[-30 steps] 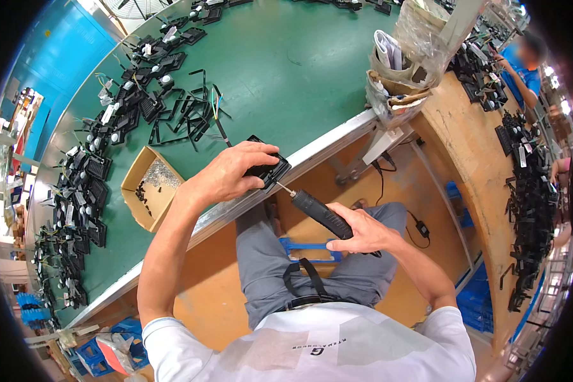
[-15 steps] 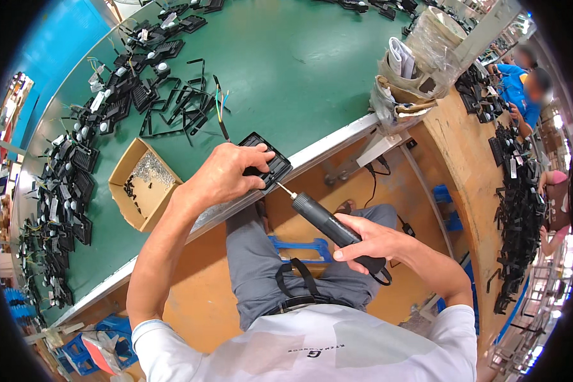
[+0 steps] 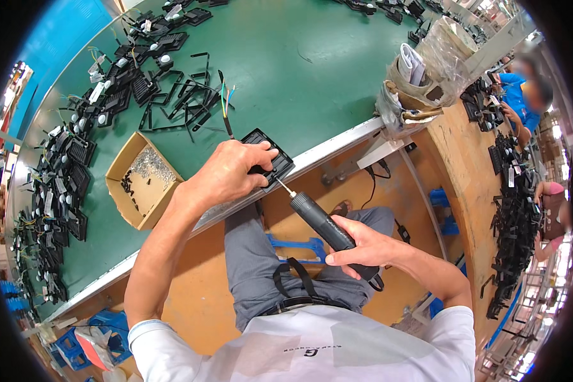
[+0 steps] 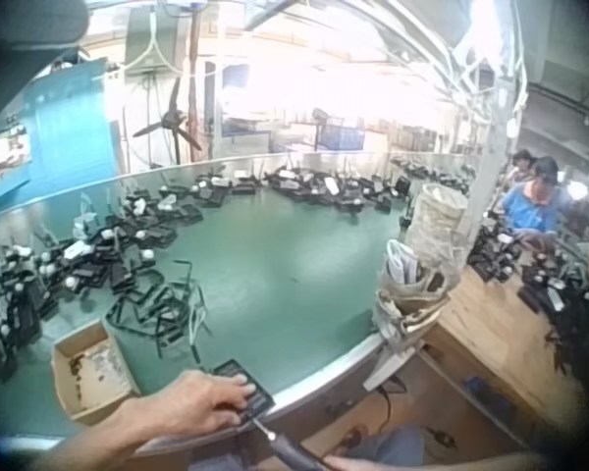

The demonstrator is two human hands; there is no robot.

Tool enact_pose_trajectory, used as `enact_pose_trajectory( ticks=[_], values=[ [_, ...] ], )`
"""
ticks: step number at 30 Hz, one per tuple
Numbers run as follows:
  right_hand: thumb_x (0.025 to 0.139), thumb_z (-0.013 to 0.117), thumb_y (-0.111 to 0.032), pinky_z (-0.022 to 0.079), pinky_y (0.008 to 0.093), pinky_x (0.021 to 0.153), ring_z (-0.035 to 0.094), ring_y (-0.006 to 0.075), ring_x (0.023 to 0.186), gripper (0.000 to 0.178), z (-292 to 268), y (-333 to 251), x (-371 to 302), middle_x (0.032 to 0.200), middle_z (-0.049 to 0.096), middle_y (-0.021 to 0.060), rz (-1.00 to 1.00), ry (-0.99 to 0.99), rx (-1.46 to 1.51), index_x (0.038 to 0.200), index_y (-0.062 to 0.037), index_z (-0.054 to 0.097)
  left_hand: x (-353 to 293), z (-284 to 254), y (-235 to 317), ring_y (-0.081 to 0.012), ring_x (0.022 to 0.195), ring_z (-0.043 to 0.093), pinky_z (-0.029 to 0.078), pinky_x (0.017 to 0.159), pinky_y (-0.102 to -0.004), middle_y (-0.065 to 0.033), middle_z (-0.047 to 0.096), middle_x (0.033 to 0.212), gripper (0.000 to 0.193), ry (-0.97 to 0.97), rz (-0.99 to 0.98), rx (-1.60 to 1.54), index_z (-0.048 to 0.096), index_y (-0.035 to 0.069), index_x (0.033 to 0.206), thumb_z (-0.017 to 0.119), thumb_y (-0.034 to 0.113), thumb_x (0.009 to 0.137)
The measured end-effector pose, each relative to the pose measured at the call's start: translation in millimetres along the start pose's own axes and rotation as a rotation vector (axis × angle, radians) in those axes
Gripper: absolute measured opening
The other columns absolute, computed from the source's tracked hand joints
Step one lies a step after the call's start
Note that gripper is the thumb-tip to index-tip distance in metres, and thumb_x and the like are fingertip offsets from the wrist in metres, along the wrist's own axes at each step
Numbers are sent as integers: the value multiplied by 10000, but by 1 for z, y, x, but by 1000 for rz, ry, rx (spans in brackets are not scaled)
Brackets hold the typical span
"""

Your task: The person attaches screws to a small black electronic module using an electric screwdriver.

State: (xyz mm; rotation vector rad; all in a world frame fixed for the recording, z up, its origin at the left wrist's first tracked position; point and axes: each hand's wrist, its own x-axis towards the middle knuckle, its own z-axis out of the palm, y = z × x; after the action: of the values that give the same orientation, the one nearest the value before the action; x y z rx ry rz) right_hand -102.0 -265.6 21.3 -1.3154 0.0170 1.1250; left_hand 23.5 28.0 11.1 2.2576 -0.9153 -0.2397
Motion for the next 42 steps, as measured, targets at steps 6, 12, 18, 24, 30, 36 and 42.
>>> enact_pose_trajectory(
  ticks=[6,12,18,24,30,36,42],
  values=[
    [893,732,-111,478,290,437,576,117,486,449,2,-2,-1,779,558,52,-10,44,-151,1201,-35,413,2,0,1,-315,1262,608,536,1005,-416,-195,694,1221,261,9,30,31,709,-12,925,795,2,679],
    [835,771,-186,558,491,635,696,389,696,693,-4,11,-8,859,653,189,-316,578,-1453,1369,-16,364,0,6,-2,-311,1266,606,520,1033,-424,-153,683,1269,280,0,36,53,705,16,967,812,47,710],
    [819,780,-265,558,496,752,690,458,865,702,-1,44,-45,915,697,226,-371,446,-954,1356,-31,393,16,3,-7,-330,1267,599,514,1029,-433,-166,672,1283,244,-80,105,31,690,7,982,787,62,765],
    [803,810,-377,533,429,881,684,399,978,789,21,101,-28,1041,677,239,-7,299,-786,1407,-32,437,101,8,-27,-372,1112,639,530,916,-452,-153,675,1256,202,-146,305,118,675,0,968,741,81,795],
    [831,761,-401,528,459,832,691,405,913,727,29,137,-32,964,696,224,-42,359,-596,1410,-80,461,157,-3,-60,-301,1128,664,544,927,-411,-99,702,1224,245,27,441,337,691,73,1037,684,84,792],
    [842,747,-384,522,480,817,679,405,908,697,10,151,-32,1004,693,212,-145,410,-475,1404,-80,468,165,-89,-131,-332,1391,457,311,1163,-519,-140,546,1438,509,421,184,821,596,35,1312,563,-56,813],
    [871,747,-357,498,335,509,598,160,474,646,-6,182,-27,709,625,63,-235,356,-244,1357,-45,457,165,-60,-82,-359,1270,545,389,1106,-464,-157,626,1301,446,557,321,682,619,33,1234,646,-76,803]
  ],
)
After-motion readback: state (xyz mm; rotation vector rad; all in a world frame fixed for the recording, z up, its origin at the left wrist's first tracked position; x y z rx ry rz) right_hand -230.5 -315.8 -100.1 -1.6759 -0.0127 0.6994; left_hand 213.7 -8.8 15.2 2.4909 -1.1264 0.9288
